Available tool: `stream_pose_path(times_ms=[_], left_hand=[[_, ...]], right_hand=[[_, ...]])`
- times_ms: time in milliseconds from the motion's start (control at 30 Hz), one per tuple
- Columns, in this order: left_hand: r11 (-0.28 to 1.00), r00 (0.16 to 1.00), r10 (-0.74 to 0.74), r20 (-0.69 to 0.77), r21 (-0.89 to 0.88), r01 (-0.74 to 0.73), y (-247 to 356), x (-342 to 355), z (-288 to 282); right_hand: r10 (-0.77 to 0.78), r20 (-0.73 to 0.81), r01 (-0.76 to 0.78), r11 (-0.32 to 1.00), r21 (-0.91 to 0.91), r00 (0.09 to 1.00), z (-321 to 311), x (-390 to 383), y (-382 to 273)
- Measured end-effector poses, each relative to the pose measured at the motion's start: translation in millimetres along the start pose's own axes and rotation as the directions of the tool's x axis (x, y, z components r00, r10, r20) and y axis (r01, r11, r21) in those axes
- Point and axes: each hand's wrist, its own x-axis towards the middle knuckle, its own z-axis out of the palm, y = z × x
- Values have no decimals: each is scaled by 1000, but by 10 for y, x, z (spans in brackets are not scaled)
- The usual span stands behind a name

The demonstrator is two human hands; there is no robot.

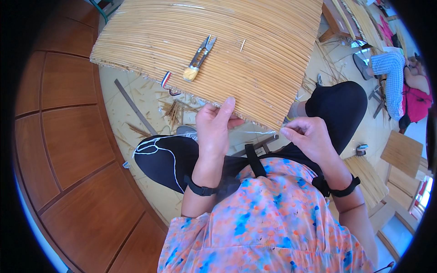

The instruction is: The person trims the edges of a woven bamboo mat using shears and then weaves a white string through the edges to secure them.

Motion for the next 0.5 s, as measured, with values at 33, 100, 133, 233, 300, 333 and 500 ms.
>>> stream_pose_path(times_ms=[33,100,133,233,300,333,500], left_hand=[[1000,1000,-6,11,28,6,6,1,13],[999,1000,15,1,30,-15,8,-8,42],[999,999,36,-7,36,-36,22,-10,50],[993,997,75,11,86,-75,6,5,10],[993,997,82,-5,84,-81,17,6,-7],[994,997,79,-18,75,-78,16,0,-8],[998,998,50,-29,41,-49,-36,-72,2]], right_hand=[[-8,18,8,1000,-16,1000,-11,16,18],[-20,37,21,999,-32,999,-45,29,41],[-5,81,7,1000,-25,997,-57,36,41],[0,237,-26,994,105,971,-114,51,78],[-23,348,-59,973,222,937,-161,49,93],[4,426,-124,959,255,905,-189,37,93],[50,544,-243,926,289,838,-217,49,170]])
